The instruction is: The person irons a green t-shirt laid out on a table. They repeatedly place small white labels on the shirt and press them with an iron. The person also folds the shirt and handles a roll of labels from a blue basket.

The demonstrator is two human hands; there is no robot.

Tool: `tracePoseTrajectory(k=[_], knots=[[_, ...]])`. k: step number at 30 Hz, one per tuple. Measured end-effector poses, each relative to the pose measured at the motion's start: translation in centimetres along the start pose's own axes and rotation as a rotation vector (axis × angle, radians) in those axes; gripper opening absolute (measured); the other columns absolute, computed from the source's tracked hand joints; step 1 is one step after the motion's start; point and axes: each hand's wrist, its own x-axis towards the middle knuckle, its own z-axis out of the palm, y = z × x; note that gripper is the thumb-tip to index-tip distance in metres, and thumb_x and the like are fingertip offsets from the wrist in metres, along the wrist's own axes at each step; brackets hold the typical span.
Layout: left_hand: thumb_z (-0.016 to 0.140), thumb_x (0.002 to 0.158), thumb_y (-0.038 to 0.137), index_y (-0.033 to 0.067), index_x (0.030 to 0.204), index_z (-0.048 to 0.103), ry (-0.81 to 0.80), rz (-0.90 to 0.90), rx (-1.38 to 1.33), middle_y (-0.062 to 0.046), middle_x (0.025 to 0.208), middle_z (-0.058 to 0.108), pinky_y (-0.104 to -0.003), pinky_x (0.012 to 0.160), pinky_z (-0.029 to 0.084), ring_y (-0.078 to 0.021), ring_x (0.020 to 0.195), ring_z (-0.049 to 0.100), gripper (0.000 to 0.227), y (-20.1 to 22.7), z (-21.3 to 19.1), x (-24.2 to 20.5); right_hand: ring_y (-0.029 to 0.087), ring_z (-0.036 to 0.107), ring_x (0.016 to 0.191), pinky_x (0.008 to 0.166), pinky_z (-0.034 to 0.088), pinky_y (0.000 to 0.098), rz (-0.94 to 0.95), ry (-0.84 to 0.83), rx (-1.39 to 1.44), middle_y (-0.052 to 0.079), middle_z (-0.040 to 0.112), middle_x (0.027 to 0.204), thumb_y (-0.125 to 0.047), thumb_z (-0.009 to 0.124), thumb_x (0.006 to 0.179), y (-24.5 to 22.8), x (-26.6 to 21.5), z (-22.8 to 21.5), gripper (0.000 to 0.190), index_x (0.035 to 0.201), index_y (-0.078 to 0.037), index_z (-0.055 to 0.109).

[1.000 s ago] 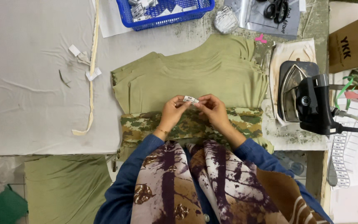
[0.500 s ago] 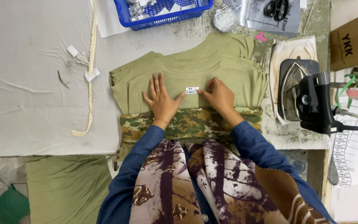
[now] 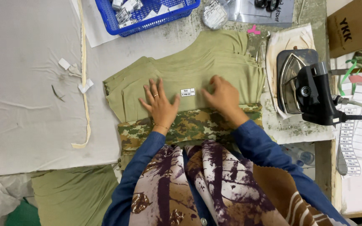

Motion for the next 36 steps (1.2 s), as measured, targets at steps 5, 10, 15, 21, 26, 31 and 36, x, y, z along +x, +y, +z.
tracePoseTrajectory(k=[5, 10, 15, 21, 26, 31, 36], knots=[[0.022, 0.094, 0.064, 0.0233, 0.156, 0.008, -0.085, -0.133, 0.032, -0.005, 0.164, 0.001, -0.063, 0.114, -0.007, -0.0267, 0.151, -0.001, 0.075, -3.2, -3.1, 0.6, 0.049, 0.034, 0.124, 0.098, 0.029, 0.0655, 0.379, 0.493, -0.537, 0.032, 0.04, 0.137, -0.061, 0.057, 0.104, 14.6, 0.1, -9.0, 0.073, 0.141, 0.0, 0.047], [0.031, 0.097, 0.057, 0.0233, 0.152, 0.031, 0.127, -0.16, 0.008, -0.011, 0.16, 0.024, -0.071, 0.107, -0.002, -0.0294, 0.148, 0.015, 0.064, -9.1, -4.3, 0.6, 0.058, 0.056, 0.087, 0.068, 0.04, 0.0591, 0.347, 0.149, -0.123, 0.036, 0.063, 0.096, -0.056, 0.052, 0.113, 25.2, -0.2, -12.8, 0.059, 0.112, 0.004, 0.048], [0.043, 0.1, 0.045, 0.0194, 0.142, 0.05, 0.338, -0.113, -0.061, -0.008, 0.156, 0.034, -0.072, 0.105, 0.002, -0.0328, 0.144, 0.027, 0.049, -11.0, -5.9, -0.7, 0.058, 0.058, 0.091, 0.069, 0.044, 0.0592, 0.277, 0.115, -0.148, 0.037, 0.064, 0.103, -0.051, 0.061, 0.103, 13.8, 0.4, -14.4, 0.055, 0.126, -0.002, 0.051], [0.055, 0.1, 0.033, 0.0233, 0.135, 0.055, 0.533, -0.061, -0.102, -0.003, 0.142, 0.046, -0.065, 0.104, 0.008, -0.0276, 0.133, 0.038, 0.036, -11.2, -4.5, -1.1, 0.042, 0.07, 0.088, 0.076, 0.054, 0.0539, -0.388, -0.263, -0.263, 0.021, 0.073, 0.096, -0.055, 0.061, 0.085, -4.8, 0.8, -10.4, 0.059, 0.127, -0.013, 0.059], [0.053, 0.103, 0.029, 0.0178, 0.131, 0.059, 0.646, 0.023, -0.236, -0.002, 0.126, 0.052, -0.047, 0.101, 0.025, -0.0249, 0.115, 0.046, 0.031, -7.3, -6.2, -2.7, 0.038, 0.072, 0.076, 0.066, 0.057, 0.051, -0.819, -0.295, -0.234, 0.017, 0.071, 0.078, -0.063, 0.056, 0.084, -12.8, 2.5, -3.5, 0.064, 0.129, -0.017, 0.055], [0.064, 0.095, 0.012, 0.0066, 0.117, 0.063, 0.419, 0.421, -0.276, -0.003, 0.095, 0.062, -0.037, 0.081, 0.048, -0.0196, 0.084, 0.059, 0.023, -5.4, -4.4, -5.7, 0.038, 0.071, 0.076, 0.064, 0.056, 0.0528, -0.711, -0.334, -0.238, 0.02, 0.07, 0.08, -0.067, 0.054, 0.084, -10.5, 2.3, -5.3, 0.069, 0.127, -0.014, 0.057], [0.072, 0.078, 0.045, 0.0214, 0.106, 0.066, 0.091, 0.746, -0.169, 0.002, 0.09, 0.062, -0.038, 0.07, 0.049, -0.0225, 0.083, 0.063, 0.037, -5.4, 1.3, -7.4, 0.047, 0.065, 0.103, 0.087, 0.051, 0.0563, -0.094, -0.345, -0.227, 0.029, 0.068, 0.105, -0.063, 0.052, 0.091, -1.2, 2.1, -12.1, 0.074, 0.14, -0.008, 0.05]])
